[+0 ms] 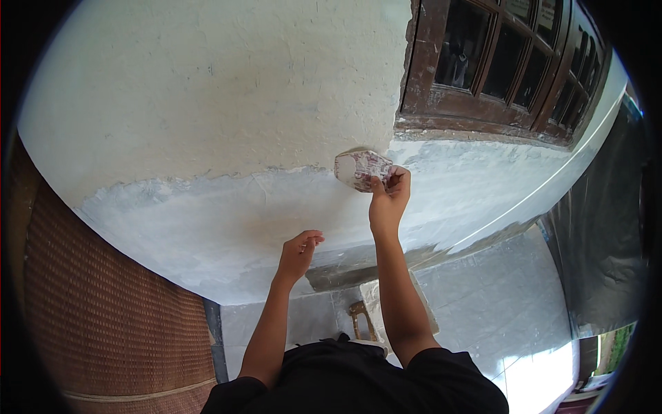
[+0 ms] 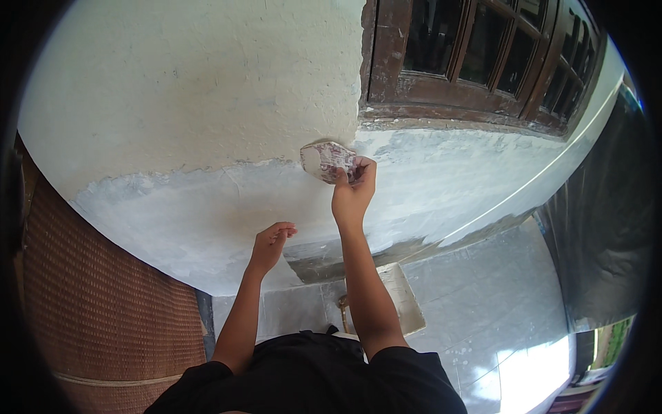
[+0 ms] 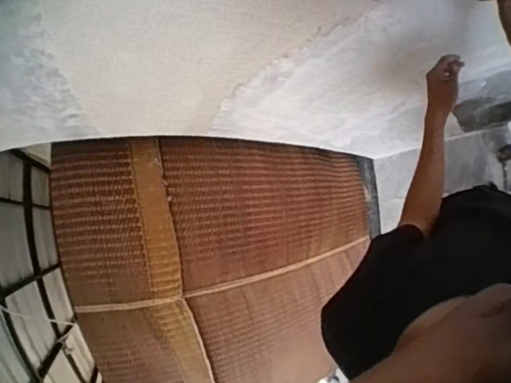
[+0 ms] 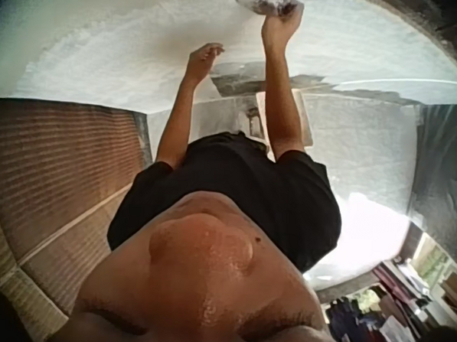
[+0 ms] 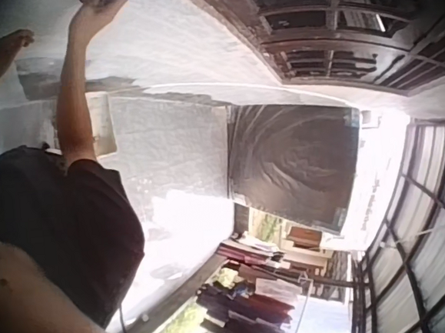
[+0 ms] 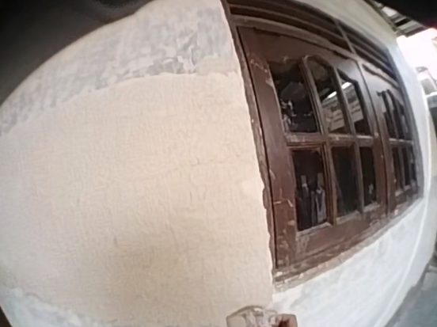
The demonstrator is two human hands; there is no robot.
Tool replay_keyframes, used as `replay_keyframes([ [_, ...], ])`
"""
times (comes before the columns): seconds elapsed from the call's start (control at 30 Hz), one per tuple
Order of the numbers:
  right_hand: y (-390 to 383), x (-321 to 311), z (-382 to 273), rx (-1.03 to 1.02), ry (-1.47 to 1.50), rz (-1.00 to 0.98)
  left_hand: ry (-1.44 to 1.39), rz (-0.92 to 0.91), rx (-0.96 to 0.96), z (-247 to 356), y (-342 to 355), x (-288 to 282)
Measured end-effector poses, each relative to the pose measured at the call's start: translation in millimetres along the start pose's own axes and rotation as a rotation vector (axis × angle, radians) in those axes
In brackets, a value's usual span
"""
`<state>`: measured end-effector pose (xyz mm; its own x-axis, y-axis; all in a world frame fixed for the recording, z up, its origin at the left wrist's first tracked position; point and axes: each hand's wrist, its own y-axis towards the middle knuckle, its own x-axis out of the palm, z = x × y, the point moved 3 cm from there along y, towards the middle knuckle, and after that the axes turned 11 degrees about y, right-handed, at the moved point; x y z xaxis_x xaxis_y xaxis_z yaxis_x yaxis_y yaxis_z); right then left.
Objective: The person applies plaster to a wall surface around a window frame using a putty knife and a scraper, taking plaster from a plaster tray.
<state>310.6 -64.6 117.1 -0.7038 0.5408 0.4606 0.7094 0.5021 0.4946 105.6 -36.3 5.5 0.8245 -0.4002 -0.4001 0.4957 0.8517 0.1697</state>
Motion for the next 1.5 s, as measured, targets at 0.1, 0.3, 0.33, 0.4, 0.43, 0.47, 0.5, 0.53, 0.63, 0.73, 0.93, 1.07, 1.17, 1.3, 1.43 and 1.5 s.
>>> replay_keyframes([
  [0.1,0,-15,-12,0.027,0.136,0.051,0.003,-0.008,-0.029,-1,-2,-4],
  [0.3,4,0,-6,-0.029,-0.032,-0.052,-0.011,-0.036,-0.012,3,1,2],
  [0.33,7,-8,-5,-0.014,-0.031,0.007,-0.01,-0.04,-0.009,3,2,2],
  [0.4,9,-17,-12,-0.048,0.077,0.074,0.001,-0.035,-0.01,2,2,0],
  [0.43,8,-17,-13,-0.034,0.138,0.055,0.012,-0.035,-0.012,2,2,-1],
  [0.47,6,-14,-16,-0.035,0.136,0.058,0.011,-0.039,-0.012,1,3,-1],
  [0.5,3,-7,-17,-0.02,0.104,-0.021,0.004,-0.042,-0.001,0,4,0],
  [0.53,2,-2,-17,-0.006,0.072,-0.1,-0.003,-0.046,0.01,-1,4,0],
  [0.63,9,-13,-11,-0.043,-0.047,-0.004,0.004,-0.065,0.012,6,5,5],
  [0.73,10,-12,-17,-0.058,0.066,0.061,0.006,-0.066,0.017,5,6,2],
  [0.93,13,-9,-19,-0.042,0.009,0.053,0.024,-0.044,0.071,2,9,3],
  [1.07,10,-5,-15,-0.088,-0.041,-0.054,0.019,-0.051,0.05,5,9,4],
  [1.17,12,-8,-17,-0.082,-0.061,-0.002,0.021,-0.05,0.045,4,9,3],
  [1.3,14,-16,-11,-0.111,0.016,0.004,0.039,-0.067,0.044,4,9,5],
  [1.43,14,-10,-15,-0.052,-0.006,-0.035,0.026,-0.091,0.012,8,10,9],
  [1.5,15,-17,-18,-0.047,0.047,0.089,0.035,-0.084,0.033,7,11,12],
])
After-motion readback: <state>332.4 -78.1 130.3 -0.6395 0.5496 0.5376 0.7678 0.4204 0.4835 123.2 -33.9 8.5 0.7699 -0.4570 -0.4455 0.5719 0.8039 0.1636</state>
